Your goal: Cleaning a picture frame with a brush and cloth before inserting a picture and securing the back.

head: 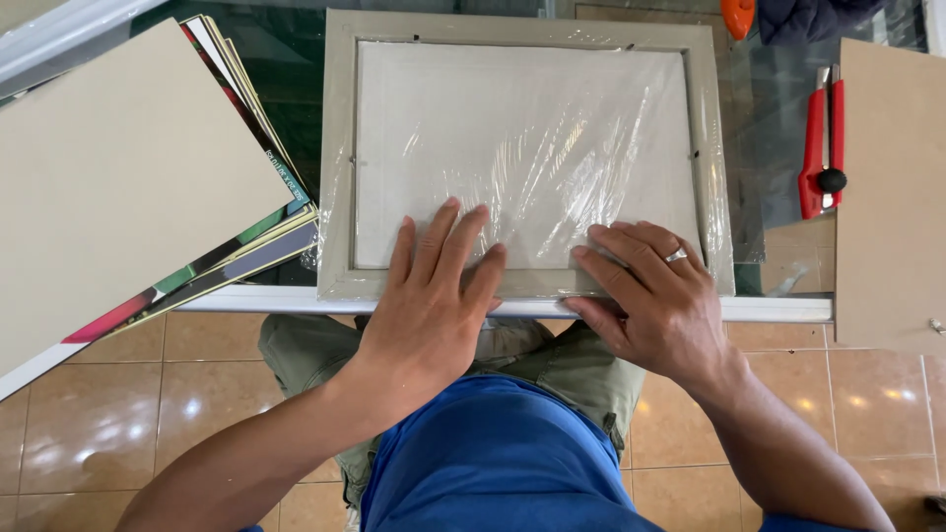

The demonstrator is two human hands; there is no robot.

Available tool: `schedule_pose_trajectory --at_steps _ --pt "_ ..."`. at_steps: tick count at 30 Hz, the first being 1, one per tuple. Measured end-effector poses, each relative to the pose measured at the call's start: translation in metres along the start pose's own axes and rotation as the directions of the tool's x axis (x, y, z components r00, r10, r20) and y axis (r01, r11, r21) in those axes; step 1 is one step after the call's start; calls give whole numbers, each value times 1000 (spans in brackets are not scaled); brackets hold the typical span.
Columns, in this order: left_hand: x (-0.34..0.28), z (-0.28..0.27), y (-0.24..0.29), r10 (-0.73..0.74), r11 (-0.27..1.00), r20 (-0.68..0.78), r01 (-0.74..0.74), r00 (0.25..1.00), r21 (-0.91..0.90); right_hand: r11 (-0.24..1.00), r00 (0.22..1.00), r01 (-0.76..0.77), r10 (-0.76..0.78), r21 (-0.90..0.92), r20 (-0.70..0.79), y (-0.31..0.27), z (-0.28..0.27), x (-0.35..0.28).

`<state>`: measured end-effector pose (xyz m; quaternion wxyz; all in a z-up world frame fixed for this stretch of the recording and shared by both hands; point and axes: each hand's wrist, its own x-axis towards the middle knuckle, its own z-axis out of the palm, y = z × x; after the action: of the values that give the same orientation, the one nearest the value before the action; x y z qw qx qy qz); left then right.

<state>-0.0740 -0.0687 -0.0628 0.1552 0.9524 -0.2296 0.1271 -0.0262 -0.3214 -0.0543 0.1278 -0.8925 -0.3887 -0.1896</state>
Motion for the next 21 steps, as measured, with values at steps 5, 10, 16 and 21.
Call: schedule_pose_trajectory --at_steps 5,10,16,21 --pt "-3 4 3 10 998 53 -13 999 61 1000 1000 1 -1 19 -7 0 -2 -3" --pt "1 2 7 37 998 53 -40 998 56 999 989 -46 48 -18 138 -1 -3 -1" --pt "0 6 6 48 997 88 -54 995 63 999 994 -37 34 25 106 9 -9 1" --pt "2 4 8 67 996 82 -72 994 61 994 986 82 -90 69 137 18 -34 65"
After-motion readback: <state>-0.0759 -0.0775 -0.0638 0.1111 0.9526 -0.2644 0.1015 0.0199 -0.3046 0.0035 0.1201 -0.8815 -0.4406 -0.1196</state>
